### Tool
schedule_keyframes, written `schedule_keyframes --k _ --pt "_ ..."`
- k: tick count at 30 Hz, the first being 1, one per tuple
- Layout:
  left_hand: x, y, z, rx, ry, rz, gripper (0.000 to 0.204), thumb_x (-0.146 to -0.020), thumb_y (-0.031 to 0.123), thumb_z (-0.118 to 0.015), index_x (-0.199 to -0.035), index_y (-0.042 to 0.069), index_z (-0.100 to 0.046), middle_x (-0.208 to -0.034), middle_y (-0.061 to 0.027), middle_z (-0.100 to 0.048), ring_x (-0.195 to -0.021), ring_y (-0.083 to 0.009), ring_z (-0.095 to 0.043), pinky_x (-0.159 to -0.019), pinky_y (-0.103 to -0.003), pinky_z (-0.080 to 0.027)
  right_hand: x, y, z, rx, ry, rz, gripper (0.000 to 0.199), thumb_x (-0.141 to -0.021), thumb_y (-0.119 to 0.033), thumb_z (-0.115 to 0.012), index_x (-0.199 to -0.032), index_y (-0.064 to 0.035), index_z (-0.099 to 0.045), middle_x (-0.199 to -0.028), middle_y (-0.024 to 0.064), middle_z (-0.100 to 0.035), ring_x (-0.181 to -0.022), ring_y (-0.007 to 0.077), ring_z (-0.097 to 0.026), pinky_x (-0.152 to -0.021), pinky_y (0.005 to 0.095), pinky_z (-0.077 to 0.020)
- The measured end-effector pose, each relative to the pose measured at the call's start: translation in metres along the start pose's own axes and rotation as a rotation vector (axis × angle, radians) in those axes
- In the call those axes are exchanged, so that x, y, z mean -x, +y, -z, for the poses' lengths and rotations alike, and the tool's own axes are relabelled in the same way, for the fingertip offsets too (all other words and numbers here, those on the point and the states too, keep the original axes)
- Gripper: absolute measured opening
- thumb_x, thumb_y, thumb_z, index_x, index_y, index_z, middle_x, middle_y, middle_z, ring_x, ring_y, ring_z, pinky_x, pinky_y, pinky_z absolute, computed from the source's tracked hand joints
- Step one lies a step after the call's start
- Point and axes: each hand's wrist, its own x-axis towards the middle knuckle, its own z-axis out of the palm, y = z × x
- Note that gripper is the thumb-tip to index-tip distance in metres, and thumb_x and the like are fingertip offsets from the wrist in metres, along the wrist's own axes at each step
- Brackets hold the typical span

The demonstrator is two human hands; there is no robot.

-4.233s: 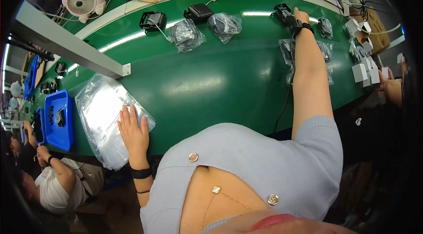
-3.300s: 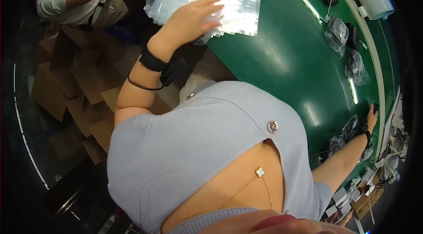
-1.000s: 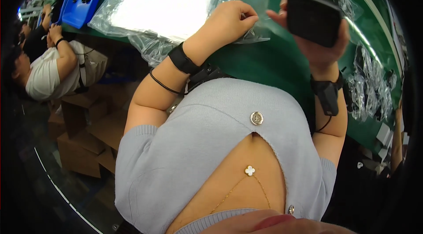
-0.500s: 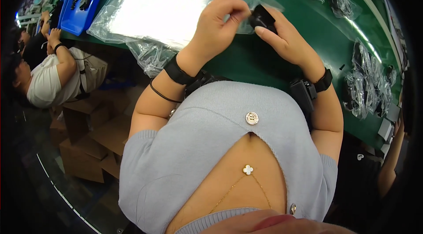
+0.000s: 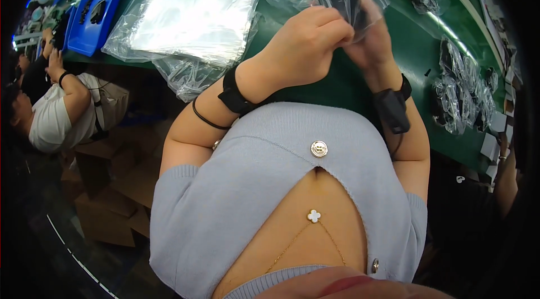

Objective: The person packages electronic devices by hand, picking up a device, sliding it into a plastic bag, and setting the bagged item on the table. This process is repeated for several devices throughout the video.

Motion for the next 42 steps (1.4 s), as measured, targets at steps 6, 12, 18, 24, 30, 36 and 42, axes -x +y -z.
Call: schedule_keyframes --k 6,12,18,24,30,36,42 --pt "-0.011 0.008 -0.008 0.082 0.078 -0.09 0.021 -0.066 -0.012 -0.053 -0.083 0.002 -0.055 -0.077 -0.0107 -0.053 -0.07 -0.0274 -0.052 -0.063 -0.032 -0.043 0.005 -0.017 0.005 0.927 -0.048 0.227 0.041 -0.089 -0.023 -0.056 -0.118 0.0051 -0.048 -0.112 0.0099 -0.056 -0.093 0.0171 -0.056 -0.075 0.0283 -0.0485" --pt "-0.001 0.006 0.001 0.245 0.368 0.046 0.025 -0.065 -0.016 -0.051 -0.084 0.001 -0.055 -0.075 -0.0107 -0.052 -0.065 -0.0242 -0.051 -0.06 -0.028 -0.043 0.009 -0.007 0.007 0.387 0.002 0.167 0.054 -0.082 -0.019 -0.061 -0.128 0.0012 -0.04 -0.123 0.014 -0.051 -0.105 0.0245 -0.053 -0.087 0.0314 -0.044" --pt "-0.006 0.015 -0.008 0.165 0.221 -0.091 0.02 -0.071 -0.01 -0.056 -0.086 0.002 -0.055 -0.075 -0.0119 -0.054 -0.067 -0.0261 -0.054 -0.061 -0.03 -0.044 0.005 0.012 0.015 1.626 -0.148 0.782 0.058 -0.083 -0.022 -0.061 -0.132 -0.0015 -0.038 -0.131 0.0203 -0.046 -0.113 0.0348 -0.048 -0.096 0.0351 -0.0399" --pt "0.003 0.018 -0.038 0.211 -0.083 -0.02 0.012 -0.076 -0.003 -0.06 -0.086 0.003 -0.056 -0.077 -0.0133 -0.055 -0.069 -0.0285 -0.055 -0.062 -0.032 -0.044 0.002 0.013 -0.01 2.006 0.278 0.427 0.06 -0.082 -0.027 -0.064 -0.128 0.0024 -0.041 -0.121 0.0232 -0.051 -0.1 0.0367 -0.053 -0.084 0.0377 -0.0461" --pt "-0.009 -0.027 -0.015 -0.073 0.398 0.135 0.01 -0.075 0.009 -0.063 -0.082 0.003 -0.06 -0.076 -0.0141 -0.06 -0.076 -0.0329 -0.058 -0.068 -0.038 -0.046 0.0 0.009 0.042 2.11 0.0 0.791 0.064 -0.08 -0.028 -0.066 -0.132 -0.0007 -0.041 -0.125 0.0221 -0.049 -0.11 0.039 -0.048 -0.094 0.0402 -0.0404" --pt "-0.011 -0.11 -0.003 -0.465 0.205 0.594 0.018 -0.079 0.015 -0.066 -0.087 0.0 -0.059 -0.078 -0.0124 -0.062 -0.074 -0.0274 -0.06 -0.067 -0.036 -0.048 -0.002 0.003 0.053 1.867 0.182 0.736 0.068 -0.077 -0.031 -0.07 -0.133 -0.004 -0.043 -0.123 0.0226 -0.051 -0.108 0.038 -0.05 -0.093 0.0398 -0.041" --pt "-0.009 -0.104 -0.006 -0.2 0.128 0.657 0.02 -0.081 0.021 -0.063 -0.078 0.001 -0.062 -0.064 -0.0086 -0.062 -0.06 -0.0241 -0.059 -0.059 -0.034 -0.048 -0.04 -0.016 0.066 1.927 0.389 0.497 0.064 -0.078 -0.028 -0.069 -0.133 -0.0072 -0.043 -0.119 0.0218 -0.053 -0.108 0.0369 -0.052 -0.095 0.0383 -0.0405"
